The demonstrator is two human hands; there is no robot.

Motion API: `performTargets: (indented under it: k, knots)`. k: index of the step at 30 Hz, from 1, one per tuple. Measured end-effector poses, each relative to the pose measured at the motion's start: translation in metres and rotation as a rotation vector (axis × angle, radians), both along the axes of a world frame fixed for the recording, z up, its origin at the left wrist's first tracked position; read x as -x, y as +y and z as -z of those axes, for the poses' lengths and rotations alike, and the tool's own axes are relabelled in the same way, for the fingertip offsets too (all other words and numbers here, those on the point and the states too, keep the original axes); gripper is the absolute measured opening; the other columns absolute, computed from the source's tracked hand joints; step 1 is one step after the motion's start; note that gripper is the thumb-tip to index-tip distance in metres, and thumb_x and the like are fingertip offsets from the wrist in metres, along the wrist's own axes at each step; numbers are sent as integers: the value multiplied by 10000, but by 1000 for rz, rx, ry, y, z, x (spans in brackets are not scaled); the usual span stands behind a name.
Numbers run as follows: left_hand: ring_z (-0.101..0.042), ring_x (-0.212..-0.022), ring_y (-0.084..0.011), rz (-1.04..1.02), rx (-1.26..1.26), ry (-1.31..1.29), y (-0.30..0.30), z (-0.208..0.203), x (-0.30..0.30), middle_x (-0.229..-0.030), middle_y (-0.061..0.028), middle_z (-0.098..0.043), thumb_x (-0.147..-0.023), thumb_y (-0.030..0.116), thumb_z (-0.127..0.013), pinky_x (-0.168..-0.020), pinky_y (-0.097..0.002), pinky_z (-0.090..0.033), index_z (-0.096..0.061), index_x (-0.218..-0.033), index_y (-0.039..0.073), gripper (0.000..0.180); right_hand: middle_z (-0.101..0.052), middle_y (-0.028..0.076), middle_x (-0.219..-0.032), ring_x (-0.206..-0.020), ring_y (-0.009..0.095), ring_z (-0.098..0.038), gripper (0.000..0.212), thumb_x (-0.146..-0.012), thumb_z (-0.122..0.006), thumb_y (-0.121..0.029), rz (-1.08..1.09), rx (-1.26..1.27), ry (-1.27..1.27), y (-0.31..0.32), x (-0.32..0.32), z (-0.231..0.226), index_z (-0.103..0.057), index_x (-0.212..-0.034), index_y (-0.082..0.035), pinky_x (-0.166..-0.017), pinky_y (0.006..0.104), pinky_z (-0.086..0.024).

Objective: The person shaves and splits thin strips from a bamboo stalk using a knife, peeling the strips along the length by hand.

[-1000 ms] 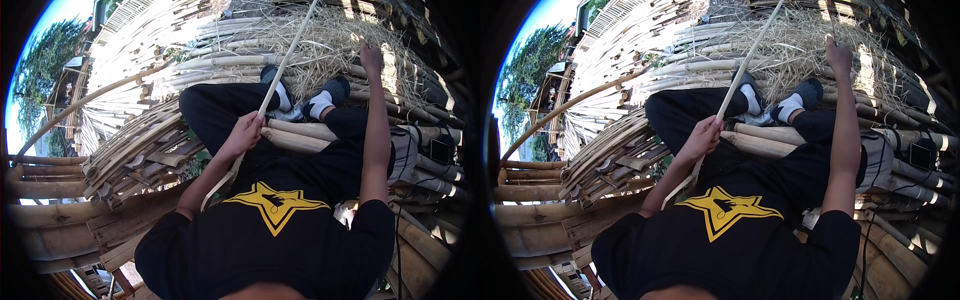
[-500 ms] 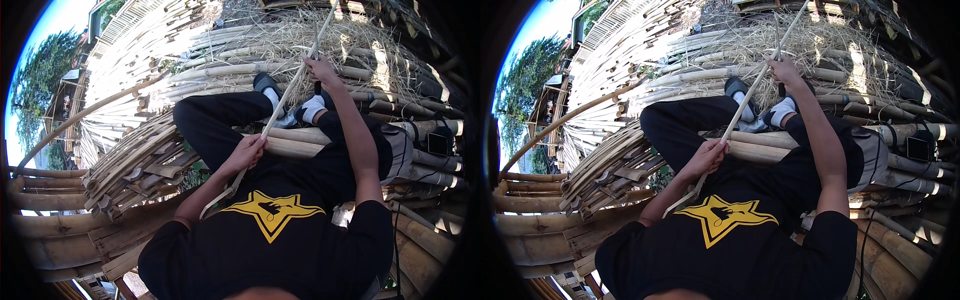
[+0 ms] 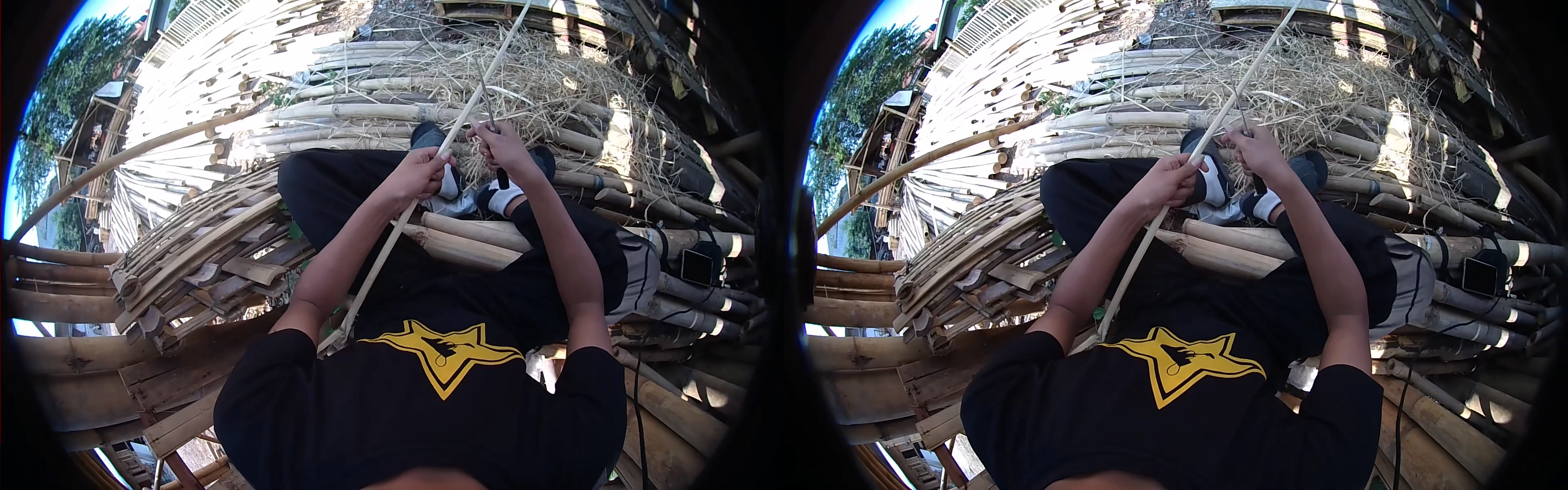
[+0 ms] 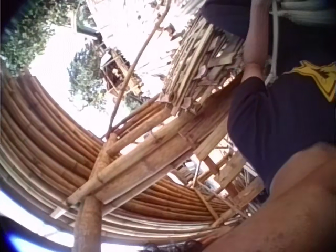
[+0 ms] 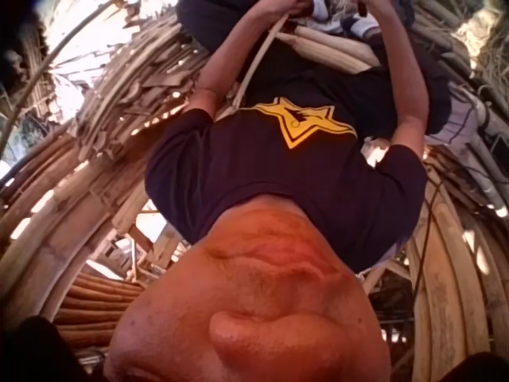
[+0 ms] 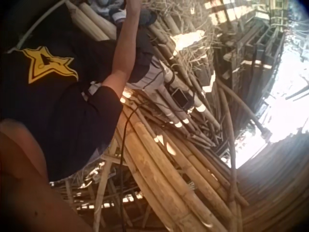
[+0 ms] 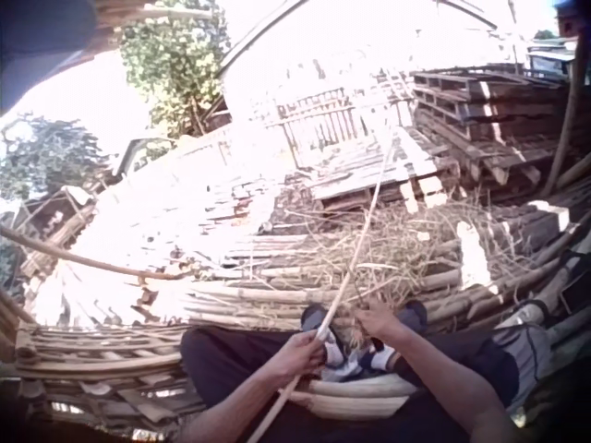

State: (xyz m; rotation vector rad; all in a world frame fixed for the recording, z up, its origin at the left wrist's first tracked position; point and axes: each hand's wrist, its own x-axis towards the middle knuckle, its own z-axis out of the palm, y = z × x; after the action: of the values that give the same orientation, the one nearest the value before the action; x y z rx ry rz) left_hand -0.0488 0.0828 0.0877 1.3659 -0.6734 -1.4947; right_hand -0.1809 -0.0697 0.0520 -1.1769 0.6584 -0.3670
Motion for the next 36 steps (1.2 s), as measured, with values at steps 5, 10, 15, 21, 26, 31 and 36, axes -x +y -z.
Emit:
performTargets:
  k: [5,10,15,21,26,31,36]
  knots:
    - [-243,-394,-12,-5,26,113,-11,18,-15,-566,65,-326,-979,232,-414,-335,-181,-186,-484,-929,37,213,-531,48,-548,-428,118,-481,325,-874,-584,-319,-38,558,391,-7,10,23,-580,-818,1,-420,289,-372]
    - [-255,-398,-9,-22,-19,222,-14,24,-7,-562,60,-330,-981,218,-402,-338,-168,-193,-504,-946,62,190,-583,105,-634,-529,197,-563,306,-923,-509,-287,-323,686,551,22,9,-4,-522,-1030,-1,-553,350,-447]
    - [-256,-407,-12,37,8,303,-15,43,-7,-566,66,-329,-977,260,-410,-344,-175,-191,-500,-941,72,211,-600,243,-744,-709,423,-578,329,-895,-519,-316,-260,997,423,15,11,6,-555,-935,8,-637,444,-442]
    - [-234,-372,-15,-46,-8,210,-21,48,2,-498,87,-281,-922,288,-526,-330,-195,-177,-522,-910,65,224,-593,263,-698,-695,402,-596,463,-812,-601,-394,-319,801,831,-10,13,8,-610,-742,64,-638,421,-451]
    - [-278,-358,-23,-66,-5,93,-25,65,4,-502,68,-361,-848,216,-622,-325,-211,-198,-589,-910,45,186,-585,280,-671,-681,422,-603,510,-802,-610,-428,-322,879,890,-10,9,26,-622,-722,76,-635,438,-471]
    - [-292,-361,-30,-74,-89,-22,-29,66,3,-507,64,-372,-819,202,-632,-327,-221,-207,-600,-900,43,181,-585,305,-705,-753,433,-606,483,-804,-592,-395,-333,890,868,-1,5,48,-624,-723,80,-688,465,-481]
    - [-306,-372,-29,-138,11,-177,-32,77,7,-524,61,-381,-787,181,-627,-330,-224,-216,-592,-876,45,166,-599,307,-765,-783,431,-609,412,-787,-584,-323,-428,972,837,6,-10,52,-621,-754,87,-714,475,-488]
